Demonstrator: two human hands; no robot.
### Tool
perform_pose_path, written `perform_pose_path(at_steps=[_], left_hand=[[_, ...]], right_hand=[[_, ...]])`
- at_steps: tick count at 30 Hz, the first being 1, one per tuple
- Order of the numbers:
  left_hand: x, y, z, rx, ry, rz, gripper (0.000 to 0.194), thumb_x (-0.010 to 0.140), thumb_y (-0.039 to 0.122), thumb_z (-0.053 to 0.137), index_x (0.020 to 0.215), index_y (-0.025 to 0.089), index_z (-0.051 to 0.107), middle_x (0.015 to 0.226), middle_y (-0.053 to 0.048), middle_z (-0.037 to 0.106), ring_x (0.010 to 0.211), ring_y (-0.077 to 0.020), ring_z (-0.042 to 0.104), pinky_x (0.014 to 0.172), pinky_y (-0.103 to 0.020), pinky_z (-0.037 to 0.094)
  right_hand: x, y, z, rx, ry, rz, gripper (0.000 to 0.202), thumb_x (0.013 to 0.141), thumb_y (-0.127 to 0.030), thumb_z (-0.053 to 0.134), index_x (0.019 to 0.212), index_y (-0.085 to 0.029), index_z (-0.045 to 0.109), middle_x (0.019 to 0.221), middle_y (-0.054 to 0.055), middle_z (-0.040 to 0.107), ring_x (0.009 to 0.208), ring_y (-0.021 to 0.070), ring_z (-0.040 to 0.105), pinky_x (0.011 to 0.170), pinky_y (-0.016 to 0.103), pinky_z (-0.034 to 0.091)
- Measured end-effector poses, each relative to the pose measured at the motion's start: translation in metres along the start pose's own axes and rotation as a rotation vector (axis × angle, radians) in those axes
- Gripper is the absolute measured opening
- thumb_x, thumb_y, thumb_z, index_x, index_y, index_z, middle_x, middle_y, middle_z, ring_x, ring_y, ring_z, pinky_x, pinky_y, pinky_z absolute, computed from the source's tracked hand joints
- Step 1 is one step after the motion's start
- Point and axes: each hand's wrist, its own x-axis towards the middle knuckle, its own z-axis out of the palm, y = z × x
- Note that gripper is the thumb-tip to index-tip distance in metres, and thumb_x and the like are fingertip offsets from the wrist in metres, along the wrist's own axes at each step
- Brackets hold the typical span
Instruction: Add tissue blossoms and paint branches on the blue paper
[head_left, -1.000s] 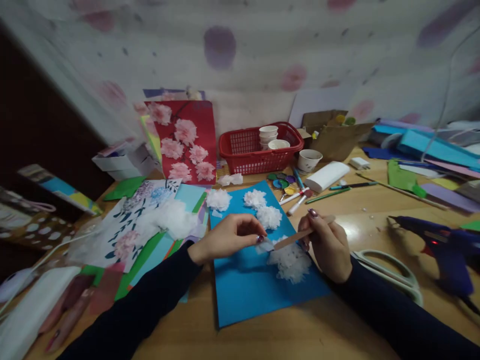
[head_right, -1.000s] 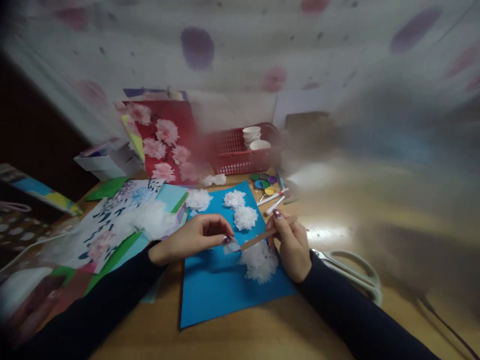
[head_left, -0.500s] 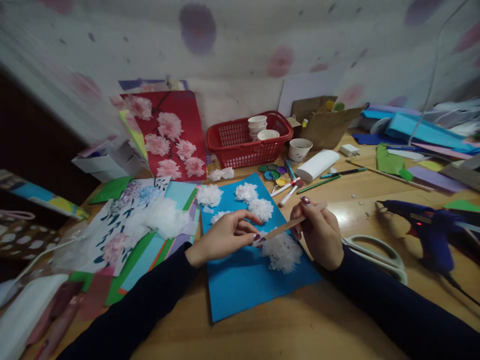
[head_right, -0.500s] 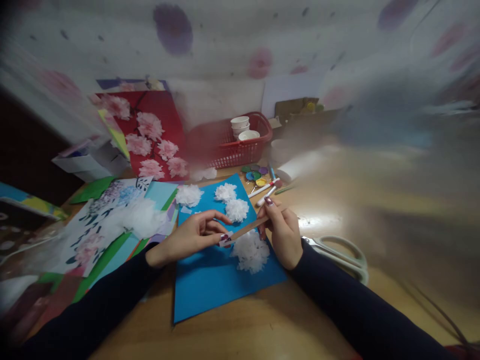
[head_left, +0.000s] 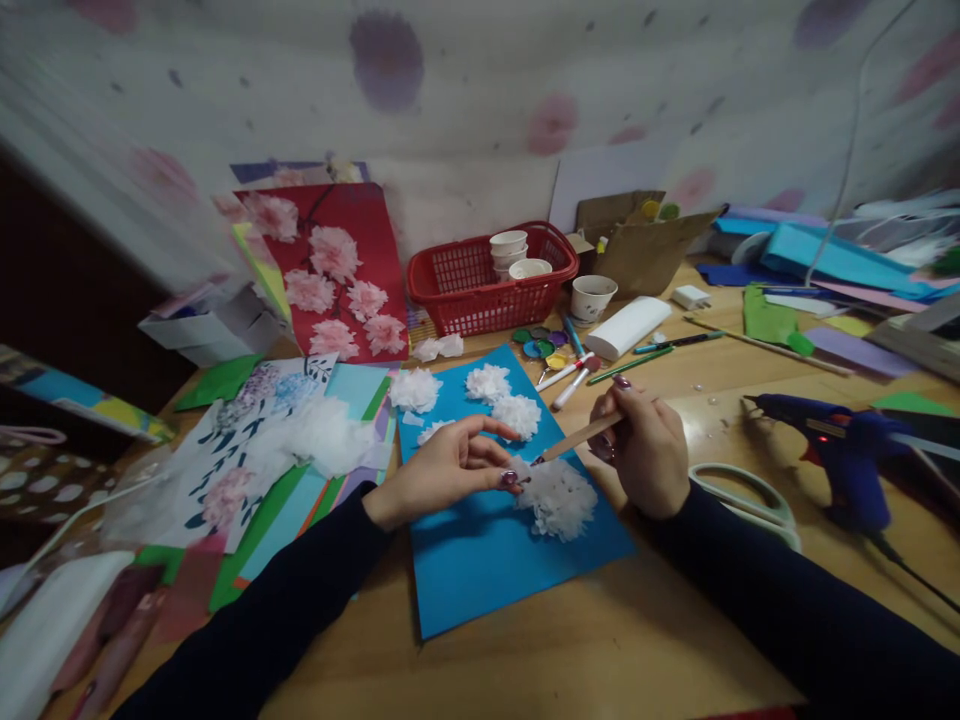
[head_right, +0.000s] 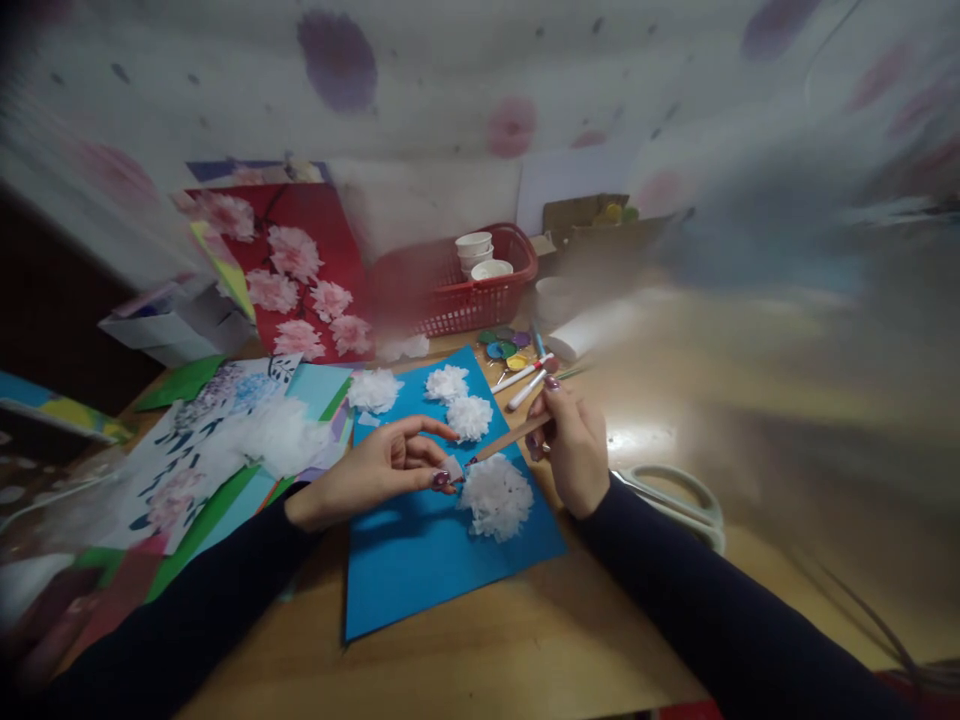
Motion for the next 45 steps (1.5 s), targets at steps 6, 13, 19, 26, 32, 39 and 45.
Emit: perform_pose_path(at_steps=[6, 13, 19, 26, 32, 39, 45], left_hand=[[0.0, -0.002, 0.004, -0.027, -0.042, 0.008, 0.036, 0.073, 0.014, 0.072, 0.104, 0.015, 0.054, 0.083, -0.004, 0.072, 0.077, -0.0147, 0.069, 0.079, -0.031, 0.05], [-0.002, 0.003, 0.006, -0.11, -0.049, 0.001, 0.033, 0.08, 0.02, 0.067, 0.11, 0.014, 0.054, 0.091, -0.007, 0.073, 0.085, -0.0173, 0.07, 0.085, -0.033, 0.05], [0.0, 0.0, 0.001, -0.076, -0.013, 0.002, 0.045, 0.073, 0.023, 0.076, 0.112, 0.015, 0.054, 0.097, -0.009, 0.071, 0.088, -0.0187, 0.071, 0.086, -0.035, 0.051], [0.004, 0.0, -0.009, 0.104, 0.124, 0.061, 0.04, 0.074, 0.023, 0.07, 0.108, 0.014, 0.051, 0.088, 0.0, 0.061, 0.081, -0.0163, 0.07, 0.08, -0.032, 0.053], [0.016, 0.004, -0.002, 0.325, 0.201, 0.137, 0.033, 0.077, 0.019, 0.064, 0.107, 0.016, 0.051, 0.085, -0.002, 0.067, 0.08, -0.0151, 0.068, 0.079, -0.033, 0.053], [0.035, -0.008, 0.006, 0.745, 0.258, 0.352, 0.034, 0.083, 0.013, 0.059, 0.115, 0.019, 0.05, 0.09, -0.003, 0.069, 0.086, -0.0166, 0.067, 0.082, -0.033, 0.052], [0.039, -0.013, 0.004, 0.838, 0.266, 0.388, 0.035, 0.082, 0.009, 0.058, 0.116, 0.017, 0.051, 0.088, -0.002, 0.067, 0.084, -0.0151, 0.066, 0.08, -0.03, 0.051]], right_hand=[[-0.005, 0.0, 0.007, 0.059, -0.088, 0.029, 0.039, 0.076, -0.046, 0.066, 0.053, -0.018, 0.052, 0.037, -0.005, 0.043, 0.031, 0.0077, 0.041, 0.031, 0.019, 0.031], [-0.008, 0.0, 0.011, -0.005, -0.104, -0.011, 0.041, 0.076, -0.052, 0.066, 0.056, -0.018, 0.055, 0.039, -0.006, 0.043, 0.033, 0.0077, 0.043, 0.031, 0.019, 0.035], [-0.007, 0.001, 0.009, -0.028, -0.103, -0.025, 0.041, 0.078, -0.054, 0.063, 0.06, -0.018, 0.056, 0.04, -0.005, 0.047, 0.033, 0.0084, 0.044, 0.032, 0.02, 0.035], [0.001, 0.006, -0.004, -0.247, -0.056, -0.263, 0.043, 0.092, -0.051, 0.048, 0.064, -0.02, 0.054, 0.043, -0.005, 0.046, 0.036, 0.008, 0.042, 0.036, 0.021, 0.033], [0.001, 0.015, -0.007, -0.601, -0.148, -0.415, 0.044, 0.098, -0.047, 0.036, 0.067, -0.02, 0.053, 0.047, -0.004, 0.047, 0.044, 0.01, 0.047, 0.048, 0.024, 0.037], [0.001, 0.012, -0.005, -0.685, -0.088, -0.458, 0.039, 0.099, -0.038, 0.034, 0.068, -0.021, 0.051, 0.05, -0.004, 0.049, 0.048, 0.0104, 0.05, 0.057, 0.026, 0.041], [-0.004, 0.011, -0.007, -0.652, -0.101, -0.51, 0.037, 0.099, -0.033, 0.035, 0.068, -0.021, 0.051, 0.052, -0.003, 0.05, 0.049, 0.0101, 0.051, 0.054, 0.026, 0.041]])
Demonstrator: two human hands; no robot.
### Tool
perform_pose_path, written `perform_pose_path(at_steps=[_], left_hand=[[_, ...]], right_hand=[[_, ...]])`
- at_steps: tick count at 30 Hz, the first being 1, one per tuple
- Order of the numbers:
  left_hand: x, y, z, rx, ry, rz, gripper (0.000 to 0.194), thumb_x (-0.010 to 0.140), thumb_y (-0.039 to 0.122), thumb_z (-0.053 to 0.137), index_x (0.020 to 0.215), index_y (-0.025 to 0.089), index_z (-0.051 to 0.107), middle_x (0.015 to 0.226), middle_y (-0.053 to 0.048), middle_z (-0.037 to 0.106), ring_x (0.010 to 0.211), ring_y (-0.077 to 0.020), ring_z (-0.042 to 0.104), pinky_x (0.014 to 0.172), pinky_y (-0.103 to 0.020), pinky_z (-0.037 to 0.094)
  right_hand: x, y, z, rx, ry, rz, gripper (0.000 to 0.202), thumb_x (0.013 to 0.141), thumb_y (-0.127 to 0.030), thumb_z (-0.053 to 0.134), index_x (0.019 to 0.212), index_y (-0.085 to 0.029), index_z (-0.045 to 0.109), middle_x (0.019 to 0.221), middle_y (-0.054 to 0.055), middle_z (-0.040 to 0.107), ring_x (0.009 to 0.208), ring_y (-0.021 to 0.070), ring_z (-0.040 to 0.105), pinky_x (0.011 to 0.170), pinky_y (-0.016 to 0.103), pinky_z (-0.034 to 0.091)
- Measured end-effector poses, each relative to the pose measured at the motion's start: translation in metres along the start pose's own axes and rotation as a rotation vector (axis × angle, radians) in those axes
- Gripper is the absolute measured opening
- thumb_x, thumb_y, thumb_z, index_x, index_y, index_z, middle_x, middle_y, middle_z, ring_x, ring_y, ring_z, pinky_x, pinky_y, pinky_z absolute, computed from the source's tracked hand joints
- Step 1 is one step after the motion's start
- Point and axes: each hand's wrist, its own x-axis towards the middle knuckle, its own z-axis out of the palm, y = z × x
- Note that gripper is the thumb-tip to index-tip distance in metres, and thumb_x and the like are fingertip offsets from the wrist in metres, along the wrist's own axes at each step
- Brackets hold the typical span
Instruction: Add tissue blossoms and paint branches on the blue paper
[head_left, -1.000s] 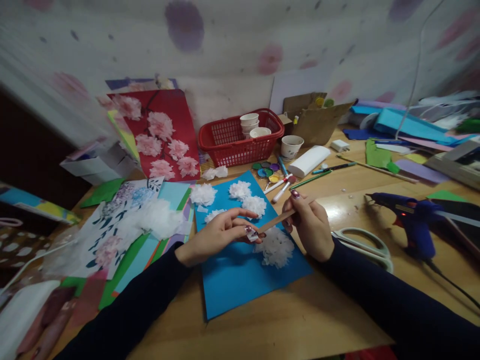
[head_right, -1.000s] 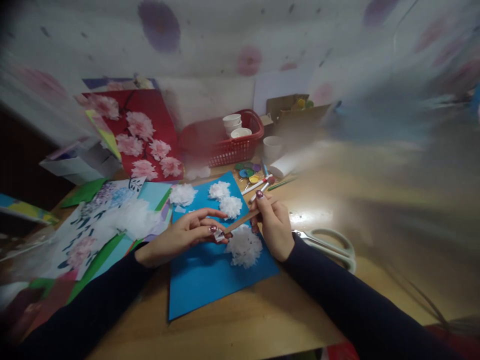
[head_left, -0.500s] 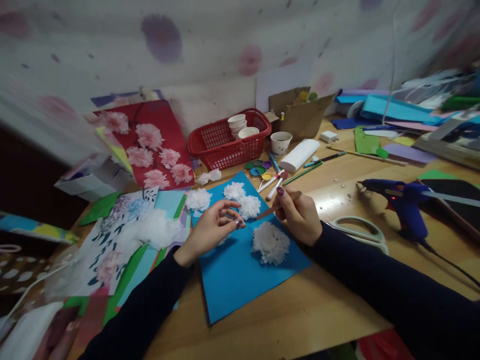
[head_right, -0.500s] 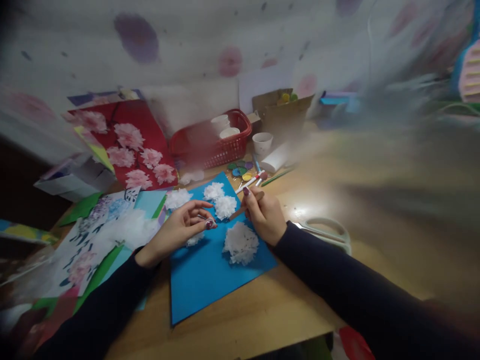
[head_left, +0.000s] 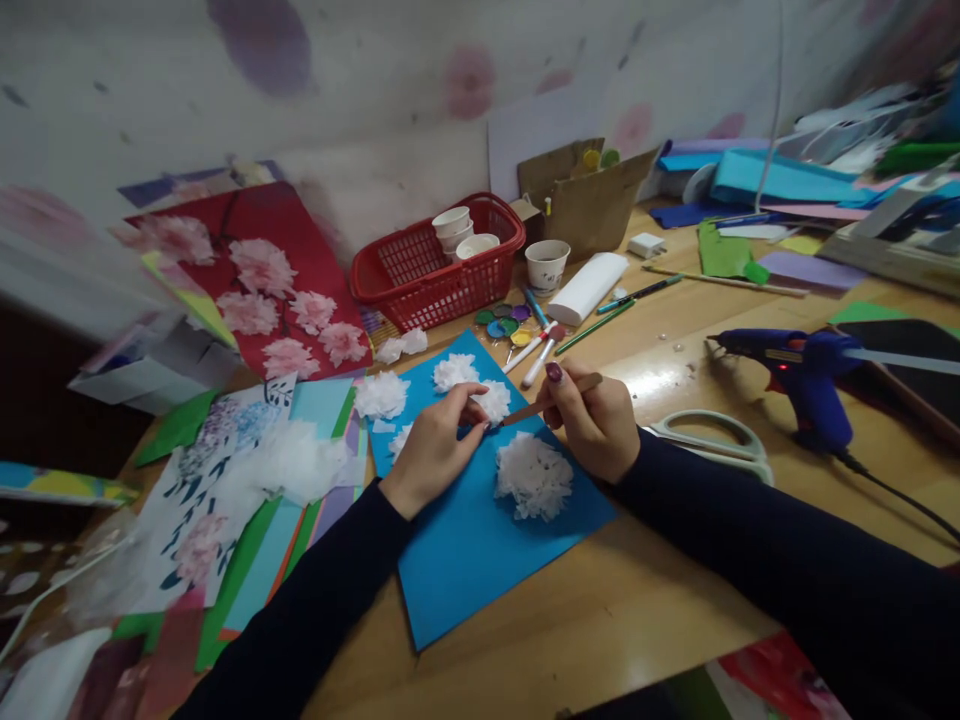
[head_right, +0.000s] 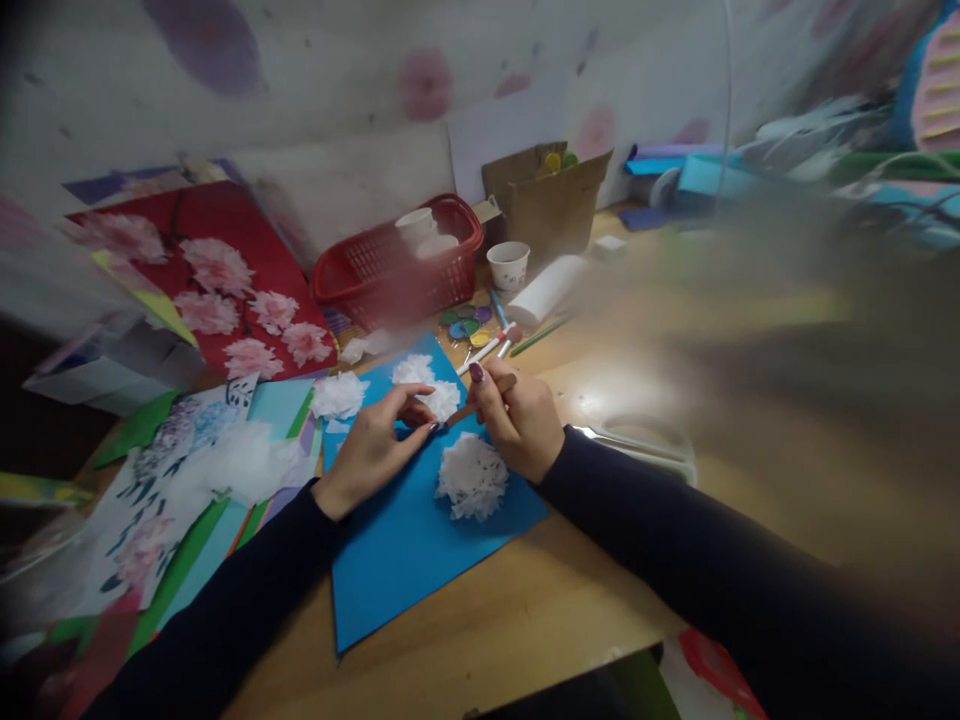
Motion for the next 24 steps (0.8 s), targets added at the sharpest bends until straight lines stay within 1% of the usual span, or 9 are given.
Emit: perform_pose_path(at_steps=[6, 12, 14, 15, 17, 19, 20, 22, 24], left_hand=[[0.001, 0.001, 0.002, 0.02, 0.003, 0.017, 0.035, 0.083, 0.009, 0.057, 0.116, 0.017, 0.051, 0.091, -0.003, 0.067, 0.085, -0.0154, 0.066, 0.083, -0.031, 0.051], [0.001, 0.0, 0.003, 0.052, -0.003, 0.057, 0.032, 0.086, 0.011, 0.055, 0.117, 0.017, 0.05, 0.092, -0.004, 0.066, 0.086, -0.0164, 0.065, 0.083, -0.033, 0.051], [-0.003, 0.0, 0.0, 0.119, 0.007, 0.088, 0.029, 0.087, 0.017, 0.056, 0.116, 0.017, 0.05, 0.101, -0.007, 0.066, 0.095, -0.019, 0.063, 0.087, -0.036, 0.05], [-0.007, 0.0, -0.002, 0.177, 0.008, 0.102, 0.032, 0.087, 0.022, 0.059, 0.118, 0.017, 0.05, 0.109, -0.01, 0.064, 0.104, -0.0217, 0.061, 0.092, -0.039, 0.048], [-0.016, -0.001, -0.006, 0.318, -0.013, 0.105, 0.051, 0.084, 0.034, 0.064, 0.127, 0.015, 0.044, 0.129, -0.016, 0.056, 0.123, -0.0286, 0.05, 0.102, -0.047, 0.041], [-0.024, -0.002, -0.008, 0.434, -0.069, 0.049, 0.073, 0.082, 0.044, 0.066, 0.138, 0.012, 0.033, 0.141, -0.021, 0.045, 0.135, -0.0347, 0.037, 0.107, -0.055, 0.032], [-0.027, -0.002, -0.009, 0.471, -0.102, 0.012, 0.078, 0.081, 0.046, 0.066, 0.141, 0.012, 0.029, 0.145, -0.023, 0.042, 0.138, -0.0365, 0.033, 0.108, -0.058, 0.029], [-0.031, -0.002, -0.009, 0.518, -0.154, -0.038, 0.079, 0.083, 0.046, 0.064, 0.143, 0.011, 0.027, 0.147, -0.024, 0.039, 0.14, -0.0378, 0.029, 0.108, -0.062, 0.025], [-0.032, -0.001, -0.008, 0.536, -0.174, -0.039, 0.077, 0.085, 0.045, 0.062, 0.144, 0.011, 0.026, 0.148, -0.025, 0.037, 0.141, -0.0371, 0.029, 0.109, -0.064, 0.021]], right_hand=[[-0.003, 0.001, 0.001, -0.061, -0.079, -0.143, 0.031, 0.098, -0.03, 0.037, 0.072, -0.021, 0.052, 0.055, -0.003, 0.053, 0.049, 0.0098, 0.05, 0.053, 0.025, 0.04], [-0.002, 0.0, 0.003, -0.141, -0.088, -0.129, 0.031, 0.097, -0.032, 0.037, 0.073, -0.021, 0.053, 0.055, -0.001, 0.057, 0.049, 0.0111, 0.051, 0.053, 0.026, 0.041], [-0.002, 0.001, 0.003, -0.169, -0.096, -0.135, 0.03, 0.097, -0.032, 0.037, 0.073, -0.021, 0.053, 0.056, -0.001, 0.058, 0.05, 0.0115, 0.052, 0.053, 0.026, 0.041], [-0.002, 0.001, 0.003, -0.178, -0.097, -0.137, 0.03, 0.097, -0.032, 0.037, 0.073, -0.021, 0.053, 0.057, -0.001, 0.059, 0.05, 0.0116, 0.053, 0.053, 0.026, 0.041], [-0.003, 0.002, 0.003, -0.184, -0.098, -0.139, 0.029, 0.097, -0.031, 0.037, 0.073, -0.021, 0.052, 0.058, -0.001, 0.059, 0.051, 0.0117, 0.054, 0.054, 0.026, 0.041], [-0.003, 0.002, 0.004, -0.186, -0.098, -0.139, 0.028, 0.097, -0.03, 0.037, 0.074, -0.022, 0.052, 0.058, -0.001, 0.058, 0.051, 0.0121, 0.054, 0.055, 0.026, 0.041], [-0.003, 0.002, 0.005, -0.194, -0.097, -0.136, 0.028, 0.097, -0.029, 0.037, 0.075, -0.022, 0.051, 0.057, -0.001, 0.058, 0.051, 0.0125, 0.054, 0.055, 0.026, 0.041], [-0.002, 0.002, 0.007, -0.226, -0.097, -0.124, 0.027, 0.097, -0.029, 0.036, 0.076, -0.022, 0.05, 0.056, -0.001, 0.056, 0.052, 0.0135, 0.054, 0.056, 0.027, 0.04], [0.001, 0.001, 0.011, -0.276, -0.092, -0.096, 0.027, 0.097, -0.031, 0.035, 0.076, -0.022, 0.049, 0.057, 0.0, 0.055, 0.052, 0.0147, 0.053, 0.055, 0.028, 0.039]])
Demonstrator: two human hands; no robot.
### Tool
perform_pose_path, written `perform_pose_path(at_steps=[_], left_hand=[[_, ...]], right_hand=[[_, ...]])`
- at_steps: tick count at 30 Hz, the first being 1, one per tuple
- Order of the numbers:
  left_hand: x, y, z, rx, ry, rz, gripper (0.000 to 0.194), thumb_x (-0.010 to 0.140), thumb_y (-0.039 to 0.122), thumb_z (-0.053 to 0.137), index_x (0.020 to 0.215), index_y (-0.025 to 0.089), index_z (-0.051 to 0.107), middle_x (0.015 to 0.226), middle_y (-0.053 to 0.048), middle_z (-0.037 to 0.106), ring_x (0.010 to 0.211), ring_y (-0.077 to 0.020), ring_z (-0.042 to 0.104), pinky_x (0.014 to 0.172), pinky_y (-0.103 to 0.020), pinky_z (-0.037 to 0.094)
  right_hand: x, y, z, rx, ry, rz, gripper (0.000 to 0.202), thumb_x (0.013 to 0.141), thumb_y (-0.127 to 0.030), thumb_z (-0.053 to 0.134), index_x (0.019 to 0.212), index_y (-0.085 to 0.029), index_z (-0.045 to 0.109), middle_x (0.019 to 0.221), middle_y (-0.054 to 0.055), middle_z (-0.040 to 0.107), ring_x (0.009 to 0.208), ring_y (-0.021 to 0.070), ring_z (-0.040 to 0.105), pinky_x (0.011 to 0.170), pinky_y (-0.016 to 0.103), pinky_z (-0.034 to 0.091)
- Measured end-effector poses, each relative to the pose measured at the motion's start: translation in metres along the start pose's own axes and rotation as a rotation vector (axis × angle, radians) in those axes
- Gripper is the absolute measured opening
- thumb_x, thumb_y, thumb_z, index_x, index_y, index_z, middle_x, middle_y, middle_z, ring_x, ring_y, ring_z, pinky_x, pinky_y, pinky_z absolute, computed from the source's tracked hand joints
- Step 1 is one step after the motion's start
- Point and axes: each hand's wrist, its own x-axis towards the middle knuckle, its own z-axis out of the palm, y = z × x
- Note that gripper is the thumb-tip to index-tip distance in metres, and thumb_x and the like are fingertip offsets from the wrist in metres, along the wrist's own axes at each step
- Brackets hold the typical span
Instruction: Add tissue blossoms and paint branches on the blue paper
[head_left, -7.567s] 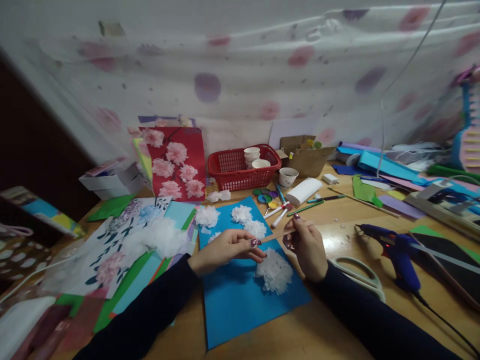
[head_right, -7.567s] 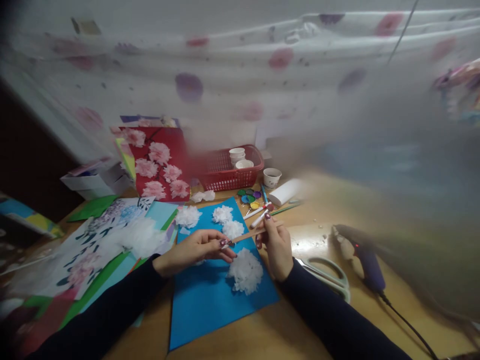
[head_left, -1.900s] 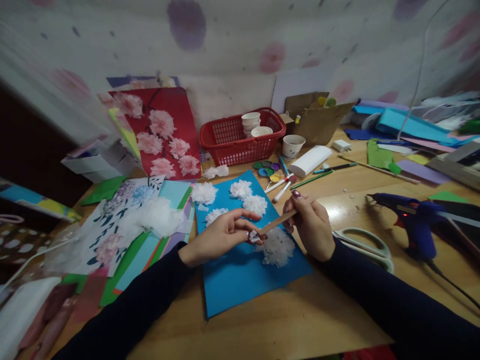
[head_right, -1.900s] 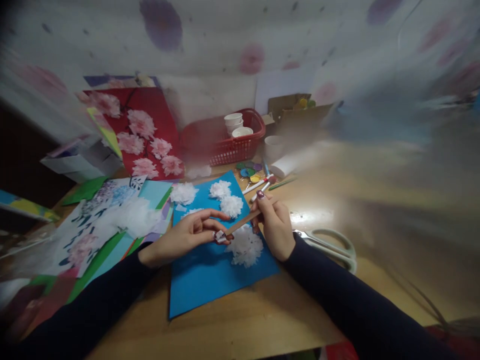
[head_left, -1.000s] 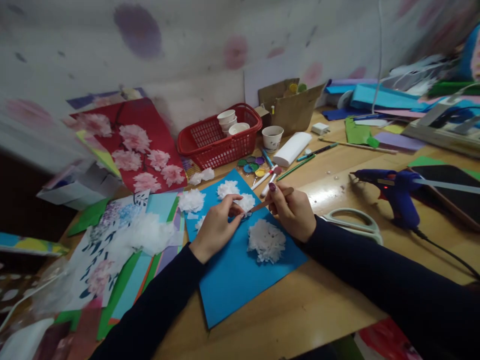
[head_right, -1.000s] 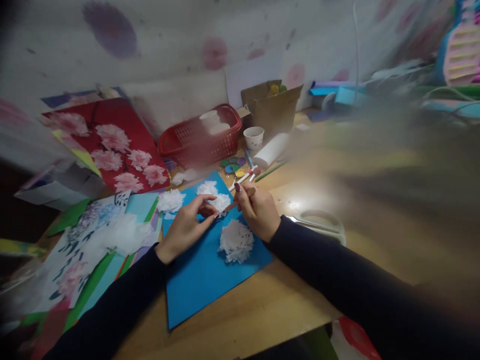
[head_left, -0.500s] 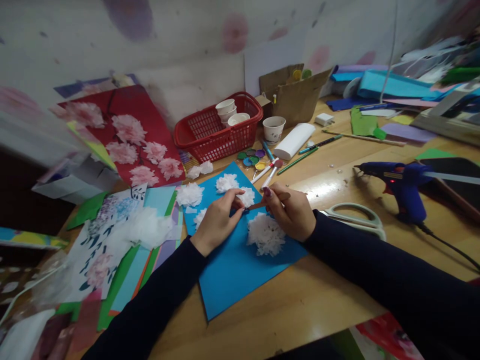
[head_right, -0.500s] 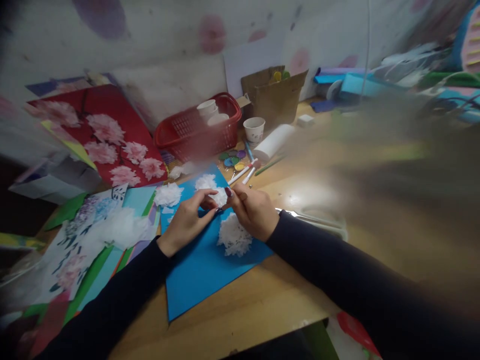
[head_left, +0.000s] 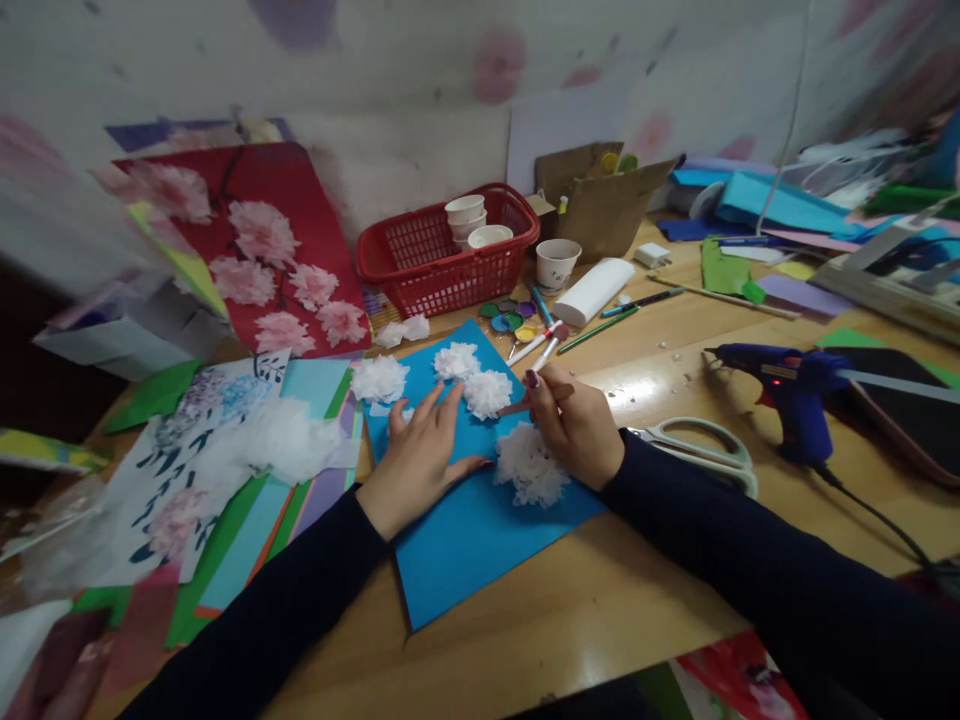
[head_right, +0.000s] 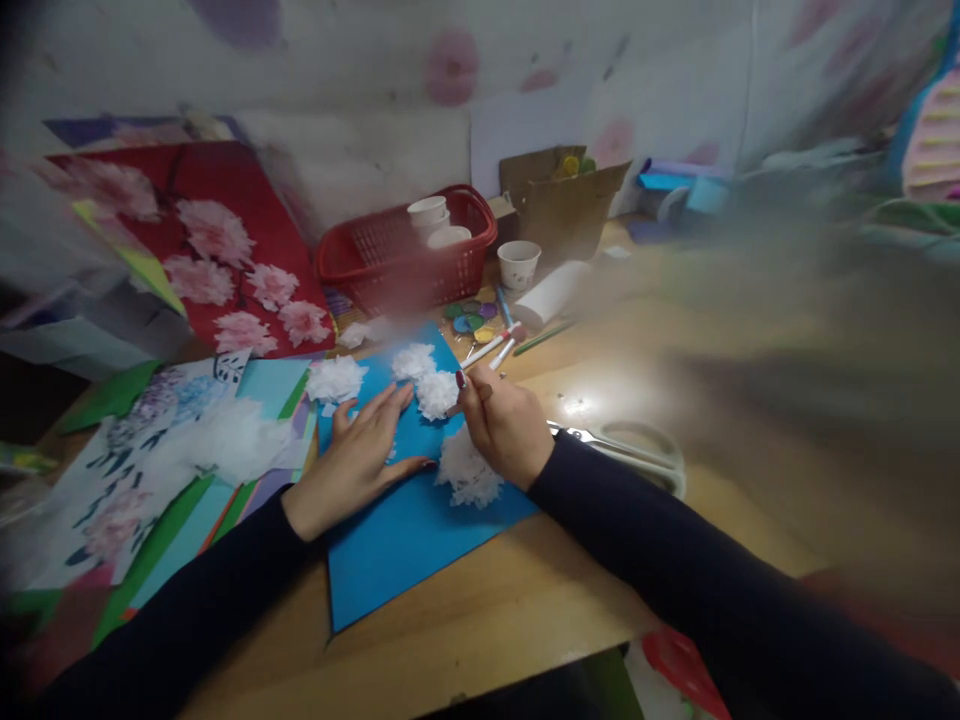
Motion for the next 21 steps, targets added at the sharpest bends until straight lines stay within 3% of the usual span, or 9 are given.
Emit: perform_pose_path(at_steps=[6, 13, 16, 18, 19, 21], left_hand=[[0.001, 0.0, -0.001, -0.051, 0.023, 0.011, 0.08, 0.083, 0.047, 0.064, 0.145, 0.012, 0.027, 0.146, -0.026, 0.04, 0.139, -0.0387, 0.032, 0.107, -0.068, 0.016], [-0.001, -0.002, 0.0, -0.109, -0.028, 0.008, 0.083, 0.082, 0.049, 0.063, 0.144, 0.008, 0.026, 0.146, -0.026, 0.039, 0.141, -0.0387, 0.026, 0.109, -0.068, 0.01], [-0.006, -0.014, -0.025, -0.208, -0.001, 0.128, 0.066, 0.086, 0.04, 0.06, 0.141, 0.016, 0.034, 0.146, -0.019, 0.042, 0.14, -0.0324, 0.032, 0.112, -0.057, 0.021], [-0.014, -0.029, -0.052, -0.256, 0.124, 0.167, 0.042, 0.09, 0.028, 0.052, 0.131, 0.018, 0.046, 0.134, -0.013, 0.054, 0.126, -0.0241, 0.048, 0.106, -0.042, 0.036], [-0.019, -0.039, -0.067, -0.252, 0.238, 0.129, 0.034, 0.089, 0.021, 0.049, 0.123, 0.018, 0.052, 0.122, -0.01, 0.059, 0.115, -0.0212, 0.055, 0.098, -0.037, 0.043], [-0.033, -0.06, -0.096, -0.173, 0.393, -0.015, 0.04, 0.08, 0.007, 0.042, 0.116, 0.018, 0.056, 0.106, -0.006, 0.061, 0.093, -0.0166, 0.059, 0.084, -0.03, 0.046]], right_hand=[[0.006, -0.001, 0.004, 0.095, 0.011, 0.143, 0.032, 0.098, -0.037, 0.035, 0.074, -0.022, 0.05, 0.051, -0.003, 0.05, 0.046, 0.0131, 0.049, 0.051, 0.026, 0.037], [0.0, 0.003, -0.004, 0.389, 0.193, 0.242, 0.041, 0.097, -0.045, 0.039, 0.069, -0.021, 0.053, 0.046, -0.004, 0.05, 0.041, 0.0102, 0.047, 0.045, 0.024, 0.038], [0.0, 0.0, -0.007, 0.497, 0.228, 0.343, 0.043, 0.094, -0.049, 0.045, 0.064, -0.02, 0.054, 0.044, -0.004, 0.048, 0.039, 0.0108, 0.046, 0.04, 0.024, 0.035], [0.0, -0.003, -0.009, 0.546, 0.254, 0.396, 0.043, 0.092, -0.051, 0.048, 0.062, -0.02, 0.055, 0.043, -0.003, 0.048, 0.038, 0.0112, 0.046, 0.038, 0.025, 0.034], [0.001, -0.005, -0.01, 0.565, 0.268, 0.408, 0.043, 0.091, -0.05, 0.05, 0.061, -0.02, 0.055, 0.043, -0.002, 0.048, 0.038, 0.0112, 0.046, 0.038, 0.026, 0.034], [0.001, -0.007, -0.011, 0.598, 0.279, 0.414, 0.042, 0.091, -0.048, 0.052, 0.059, -0.02, 0.056, 0.045, -0.001, 0.048, 0.039, 0.0109, 0.047, 0.04, 0.027, 0.035]])
